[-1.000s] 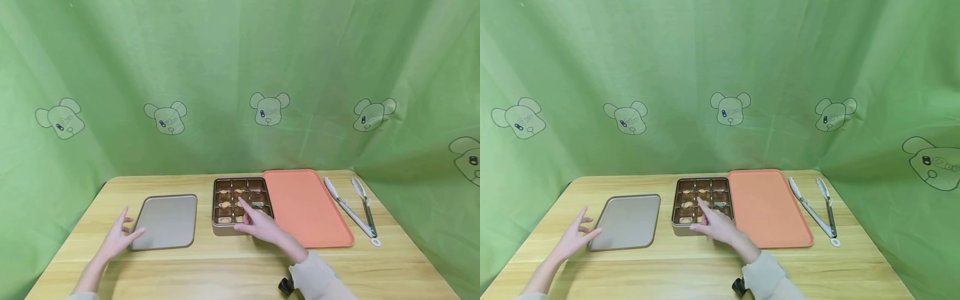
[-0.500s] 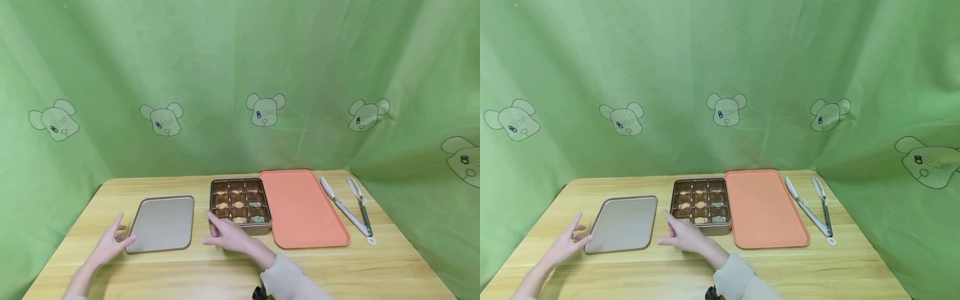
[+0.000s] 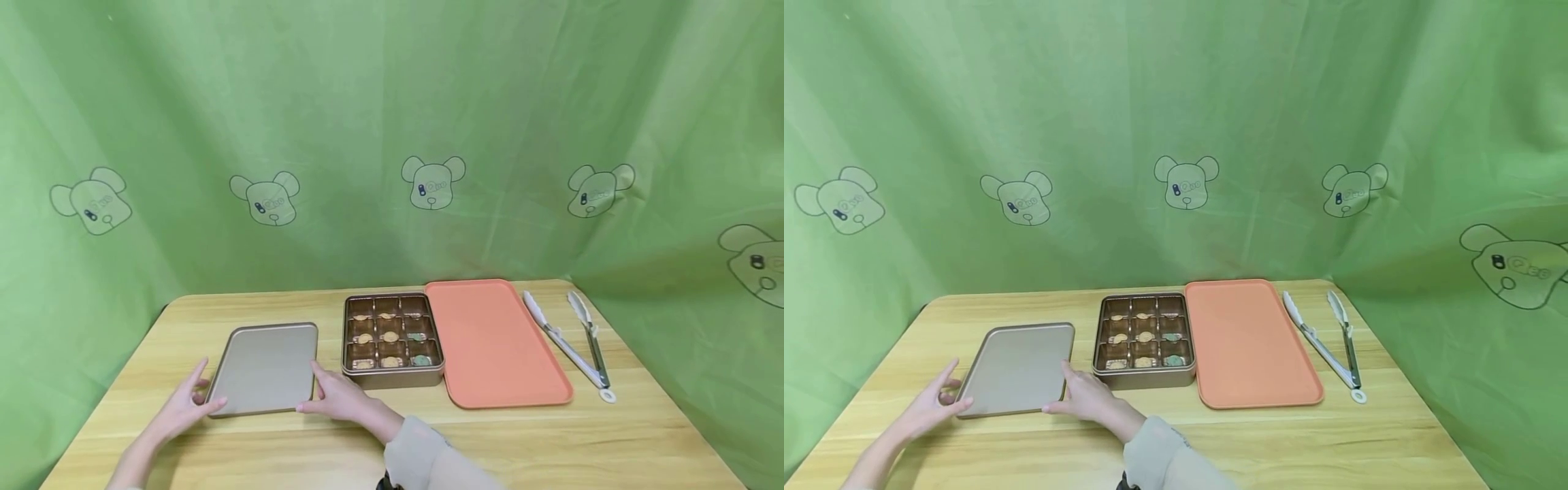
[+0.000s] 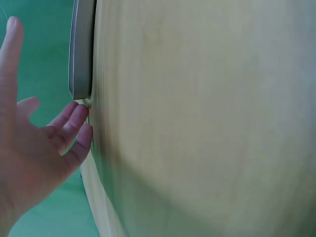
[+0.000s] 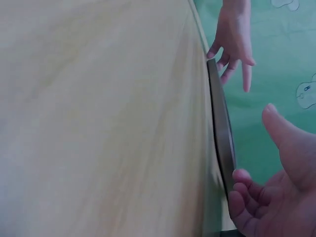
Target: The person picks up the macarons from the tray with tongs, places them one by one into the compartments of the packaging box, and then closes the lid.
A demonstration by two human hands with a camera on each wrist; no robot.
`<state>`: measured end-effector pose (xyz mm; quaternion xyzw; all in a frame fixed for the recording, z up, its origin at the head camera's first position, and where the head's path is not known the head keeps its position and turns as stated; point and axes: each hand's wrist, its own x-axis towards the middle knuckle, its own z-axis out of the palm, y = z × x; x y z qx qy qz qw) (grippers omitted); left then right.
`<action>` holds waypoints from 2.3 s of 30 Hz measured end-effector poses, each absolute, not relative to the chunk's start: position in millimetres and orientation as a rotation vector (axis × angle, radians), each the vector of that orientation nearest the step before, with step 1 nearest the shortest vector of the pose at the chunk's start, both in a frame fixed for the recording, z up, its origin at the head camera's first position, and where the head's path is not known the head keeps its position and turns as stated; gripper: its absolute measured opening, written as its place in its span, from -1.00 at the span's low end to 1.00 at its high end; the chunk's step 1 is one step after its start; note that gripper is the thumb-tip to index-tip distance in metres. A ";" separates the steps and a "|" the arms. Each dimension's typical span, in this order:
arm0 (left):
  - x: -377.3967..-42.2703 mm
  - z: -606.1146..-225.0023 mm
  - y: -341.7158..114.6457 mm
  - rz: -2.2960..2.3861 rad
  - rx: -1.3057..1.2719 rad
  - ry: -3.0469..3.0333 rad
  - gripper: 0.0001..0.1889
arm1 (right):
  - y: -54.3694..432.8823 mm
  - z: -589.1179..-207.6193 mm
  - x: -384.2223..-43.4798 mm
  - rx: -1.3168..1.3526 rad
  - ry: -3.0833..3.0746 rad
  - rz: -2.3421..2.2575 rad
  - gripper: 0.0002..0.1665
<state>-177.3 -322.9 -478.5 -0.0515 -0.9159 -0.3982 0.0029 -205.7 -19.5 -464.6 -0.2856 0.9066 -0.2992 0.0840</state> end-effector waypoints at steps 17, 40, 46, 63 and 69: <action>-179.2 -483.5 -323.0 -1.291 -0.210 -2.980 0.14 | -42.2 -468.6 -209.1 -0.508 2.852 -0.569 0.30; -176.6 -488.7 -313.0 -1.107 -0.197 -2.958 0.09 | -44.5 -474.6 -212.2 -0.524 2.855 -0.556 0.24; -174.4 -487.3 -310.1 -1.190 -0.184 -2.957 0.09 | -40.3 -476.1 -212.2 -0.544 2.822 -0.648 0.25; -168.9 -466.1 -302.9 -1.312 -0.227 -2.786 0.06 | -24.2 -473.0 -214.4 -0.556 2.445 -1.332 0.22; -170.0 -453.8 -300.6 -1.311 -0.288 -2.754 0.05 | -21.1 -462.4 -210.8 -0.532 2.428 -1.396 0.22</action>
